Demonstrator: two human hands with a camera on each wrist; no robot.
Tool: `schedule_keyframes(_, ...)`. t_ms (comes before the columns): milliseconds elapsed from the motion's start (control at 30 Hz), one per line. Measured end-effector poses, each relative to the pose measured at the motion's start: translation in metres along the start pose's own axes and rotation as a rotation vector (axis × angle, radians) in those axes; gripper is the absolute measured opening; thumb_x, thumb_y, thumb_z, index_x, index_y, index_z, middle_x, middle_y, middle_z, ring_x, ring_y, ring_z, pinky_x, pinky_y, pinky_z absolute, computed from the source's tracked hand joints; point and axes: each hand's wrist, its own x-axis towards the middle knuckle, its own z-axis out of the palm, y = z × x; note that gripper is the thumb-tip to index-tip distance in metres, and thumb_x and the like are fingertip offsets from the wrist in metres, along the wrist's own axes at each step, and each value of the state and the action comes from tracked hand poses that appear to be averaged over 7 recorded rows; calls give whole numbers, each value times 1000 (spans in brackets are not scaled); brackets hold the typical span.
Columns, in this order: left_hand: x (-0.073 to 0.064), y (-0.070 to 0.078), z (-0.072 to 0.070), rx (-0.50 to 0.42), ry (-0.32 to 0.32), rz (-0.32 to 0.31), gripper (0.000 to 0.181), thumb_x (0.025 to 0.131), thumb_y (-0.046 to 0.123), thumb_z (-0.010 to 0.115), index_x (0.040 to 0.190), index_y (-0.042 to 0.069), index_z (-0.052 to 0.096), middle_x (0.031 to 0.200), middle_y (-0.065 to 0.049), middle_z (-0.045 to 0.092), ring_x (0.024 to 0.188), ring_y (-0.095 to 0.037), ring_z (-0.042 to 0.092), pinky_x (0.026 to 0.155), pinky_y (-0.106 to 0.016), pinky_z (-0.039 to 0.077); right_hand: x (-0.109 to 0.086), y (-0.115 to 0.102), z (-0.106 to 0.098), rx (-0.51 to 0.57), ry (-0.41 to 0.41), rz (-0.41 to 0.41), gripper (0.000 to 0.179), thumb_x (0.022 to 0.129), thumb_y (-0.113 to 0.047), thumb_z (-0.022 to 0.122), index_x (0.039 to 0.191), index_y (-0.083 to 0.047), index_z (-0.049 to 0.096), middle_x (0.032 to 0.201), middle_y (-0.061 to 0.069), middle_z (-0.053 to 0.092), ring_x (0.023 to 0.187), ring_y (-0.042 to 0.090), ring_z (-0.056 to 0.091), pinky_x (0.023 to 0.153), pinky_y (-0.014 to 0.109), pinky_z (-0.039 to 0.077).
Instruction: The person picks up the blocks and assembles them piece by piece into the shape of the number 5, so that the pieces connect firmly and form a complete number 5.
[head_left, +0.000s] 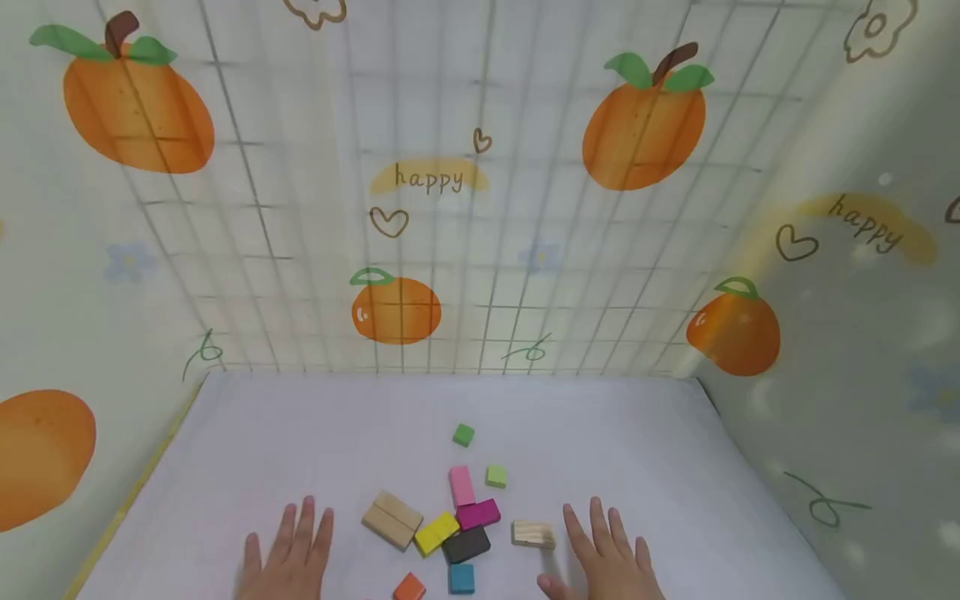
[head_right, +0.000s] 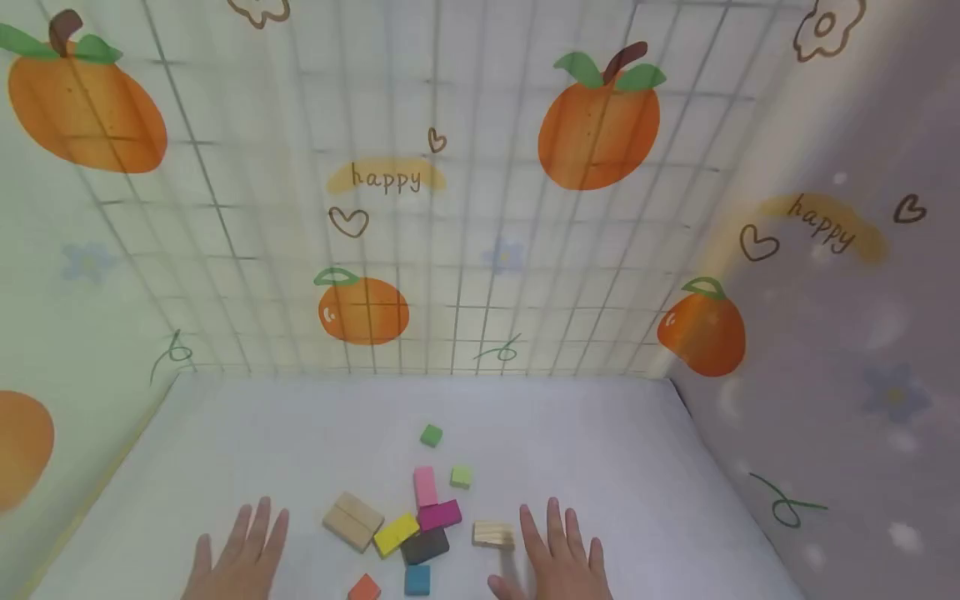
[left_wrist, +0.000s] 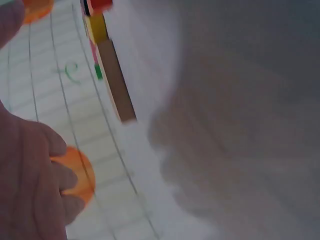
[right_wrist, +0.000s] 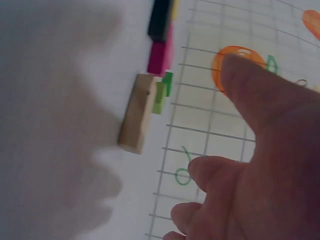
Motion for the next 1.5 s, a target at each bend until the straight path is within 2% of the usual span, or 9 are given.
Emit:
schedule_keyframes(33, 9, 7, -9, -12, -69, 23, 131, 64, 103, 34, 157, 10, 35, 166, -17, 27, 153, -40, 24, 111, -81, 11, 5, -3, -4, 6, -7, -6, 110, 74, -89, 54, 157, -17, 38, 164, 26, 24, 149, 54, 19, 112, 79, 13)
schedule_keyframes(100, 31, 22, -26, -27, -95, 102, 126, 68, 101, 36, 160, 14, 30, 169, -13, 19, 156, -36, 17, 115, -77, 11, 21, -12, -15, 29, 11, -39, 108, 76, -86, 56, 157, -17, 36, 164, 26, 23, 149, 54, 18, 112, 79, 13)
schedule_keyframes(267, 80, 41, -60, 16, -36, 295, 114, 77, 92, 44, 161, 18, 26, 170, -9, 17, 157, -33, 13, 117, -73, 16, 62, -44, -49, 48, 98, -187, 96, 85, -74, 59, 159, -19, 33, 167, 20, 19, 154, 47, 12, 116, 76, 10)
schedule_keyframes(367, 90, 42, -64, 37, -113, 281, 114, 76, 92, 45, 161, 16, 28, 169, -9, 21, 157, -33, 16, 117, -73, 17, 76, -64, -61, 5, 97, -273, 91, 88, -69, 60, 159, -20, 32, 168, 13, 20, 155, 43, 13, 118, 73, 12)
schedule_keyframes(533, 84, 33, -59, 49, -190, 177, 118, 73, 94, 47, 158, 13, 35, 167, -8, 26, 155, -32, 24, 116, -73, 20, 96, -93, -79, -94, 87, -369, 88, 90, -65, 61, 160, -21, 32, 168, 7, 24, 156, 38, 14, 121, 68, 15)
schedule_keyframes(667, 86, 30, -56, 55, -188, 184, 118, 74, 94, 45, 157, 12, 35, 167, -9, 26, 153, -33, 28, 117, -72, 18, 113, -109, -88, -143, 47, -406, 85, 92, -65, 58, 160, -21, 31, 169, 4, 23, 157, 35, 14, 122, 66, 14)
schedule_keyframes(900, 134, 41, -52, 105, -122, 173, 117, 78, 90, 47, 158, 7, 32, 166, -14, 27, 151, -37, 31, 121, -67, 16, 143, -122, -72, -170, -16, -424, 78, 97, -61, 53, 160, -20, 31, 168, 4, 25, 156, 35, 19, 121, 66, 18)
schedule_keyframes(1133, 184, 60, -31, 86, -31, 131, 113, 79, 85, 53, 151, 0, 42, 155, -21, 44, 146, -37, 40, 122, -61, 22, 152, -123, -44, -171, -60, -389, 73, 98, -60, 51, 158, -21, 35, 166, 4, 30, 154, 36, 24, 119, 68, 22)
schedule_keyframes(1500, 199, 87, -7, 166, -41, 107, 121, 77, 93, 42, 146, -6, 47, 147, -26, 52, 140, -43, 47, 119, -58, 31, 162, -104, -28, -35, -134, -315, 70, 96, -55, 59, 155, -23, 40, 166, 5, 31, 154, 37, 25, 120, 68, 16)
